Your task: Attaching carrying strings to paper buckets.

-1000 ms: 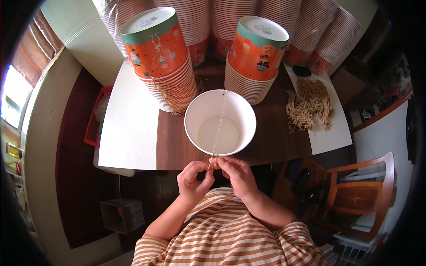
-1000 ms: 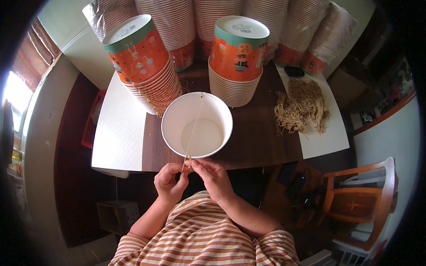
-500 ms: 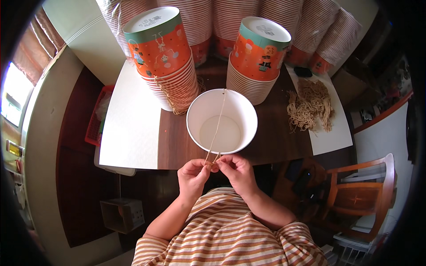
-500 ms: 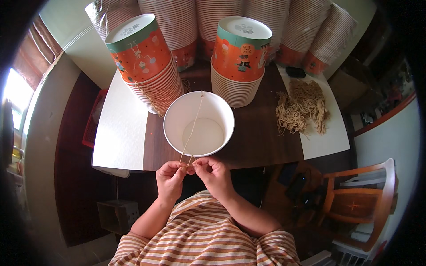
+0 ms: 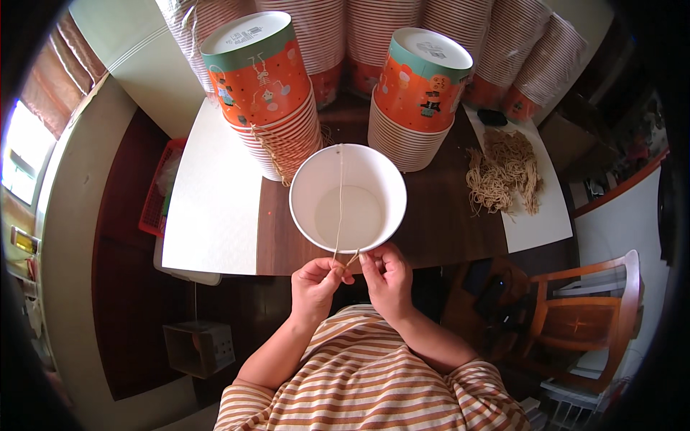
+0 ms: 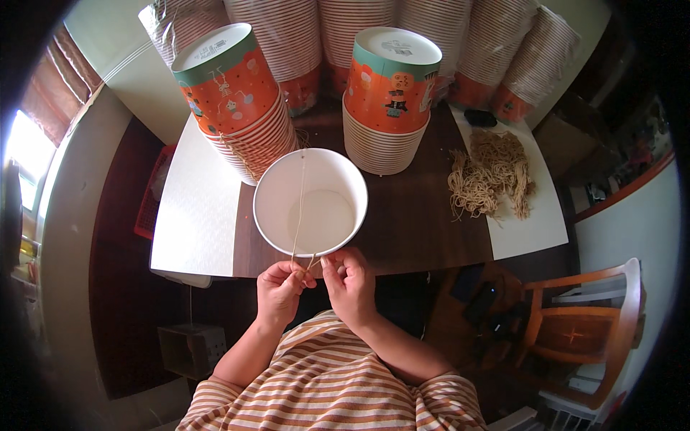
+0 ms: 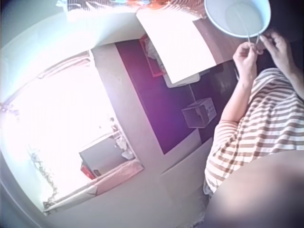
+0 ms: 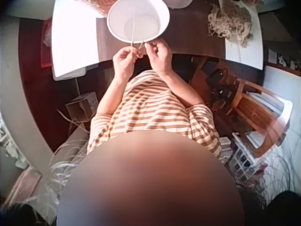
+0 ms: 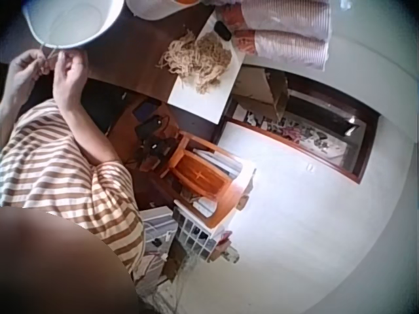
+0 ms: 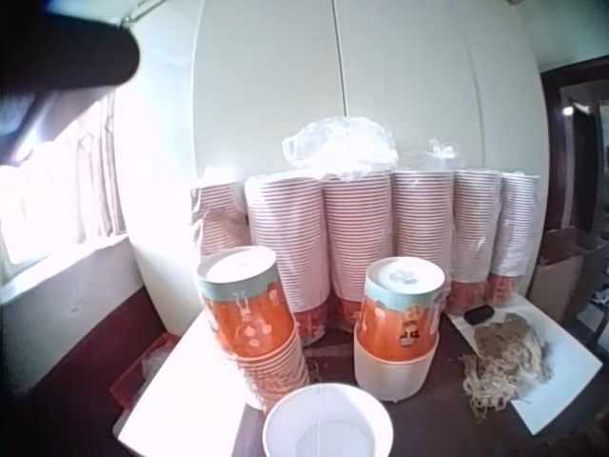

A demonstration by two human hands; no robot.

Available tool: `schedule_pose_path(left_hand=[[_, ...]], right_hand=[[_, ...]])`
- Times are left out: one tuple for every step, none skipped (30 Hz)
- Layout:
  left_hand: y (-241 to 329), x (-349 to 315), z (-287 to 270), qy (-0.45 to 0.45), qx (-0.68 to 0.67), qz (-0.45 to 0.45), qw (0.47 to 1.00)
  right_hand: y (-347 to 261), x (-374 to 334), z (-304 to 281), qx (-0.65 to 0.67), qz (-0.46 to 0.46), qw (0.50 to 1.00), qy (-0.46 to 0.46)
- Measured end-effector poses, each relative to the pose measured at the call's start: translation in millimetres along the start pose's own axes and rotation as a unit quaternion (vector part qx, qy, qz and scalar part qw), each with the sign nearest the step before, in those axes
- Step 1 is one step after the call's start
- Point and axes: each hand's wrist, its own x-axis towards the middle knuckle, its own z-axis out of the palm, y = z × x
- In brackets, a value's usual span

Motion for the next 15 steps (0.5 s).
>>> schedule_pose_path(left_hand=[[-1.2,0.2,-1.4,-0.006,0.015,0.002,1.0],[-2.0,0.5,-1.6,-0.006,0.015,0.002,1.0],[-2.8,0.7,-1.5,-0.005,0.011,0.002,1.0],[-3.2,0.8,-1.0,-0.004,0.007,0.003,1.0],[-2.8,1.0,0.0,-0.003,0.007,0.003,1.0],[-1.8,1.3,1.8,0.0,0.022,-0.004,1.0],[-1.3,1.4,2.7,0.002,0.037,-0.011,0.999],[-2.2,1.1,1.8,0.003,0.037,-0.01,0.999],[-4.2,0.3,0.0,0.004,0.048,-0.002,0.999],[-6.3,0.0,-1.8,0.004,0.059,0.005,0.998],[-8.7,0.0,-3.2,0.005,0.059,0.006,0.998],[-11.6,0.3,-4.7,0.001,0.058,0.018,0.998],[-13.1,0.2,-5.0,-0.002,0.057,0.03,0.998],[-13.1,-0.2,-4.4,0.0,0.057,0.032,0.998],[-13.0,-0.6,-3.5,0.005,0.072,0.029,0.997]], right_hand=[[1.6,-0.3,-0.1,-0.017,-0.004,1.0,0.005],[3.7,-0.7,-0.3,-0.034,-0.008,0.999,0.01],[9.3,-1.2,1.0,-0.034,-0.008,0.999,0.011],[17.0,-1.7,3.3,0.012,0.006,1.0,0.022],[20.8,-2.0,5.0,0.059,0.02,0.998,0.031],[20.5,-1.7,3.9,0.059,0.02,0.998,0.031],[19.3,-1.0,1.3,0.087,0.062,0.994,0.003],[17.6,0.0,-0.2,0.116,0.104,0.988,-0.024],[13.1,0.1,-0.7,0.138,0.101,0.984,-0.038],[9.0,-0.2,-1.3,0.138,0.101,0.984,-0.039],[5.0,-1.8,-2.4,0.159,0.106,0.979,-0.072],[3.0,-3.5,-2.9,0.179,0.111,0.972,-0.104],[8.3,-6.2,2.3,0.182,0.07,0.979,-0.063],[6.9,-5.9,0.8,0.182,0.07,0.979,-0.066],[4.6,-5.4,-2.6,0.088,0.026,0.992,-0.086]])
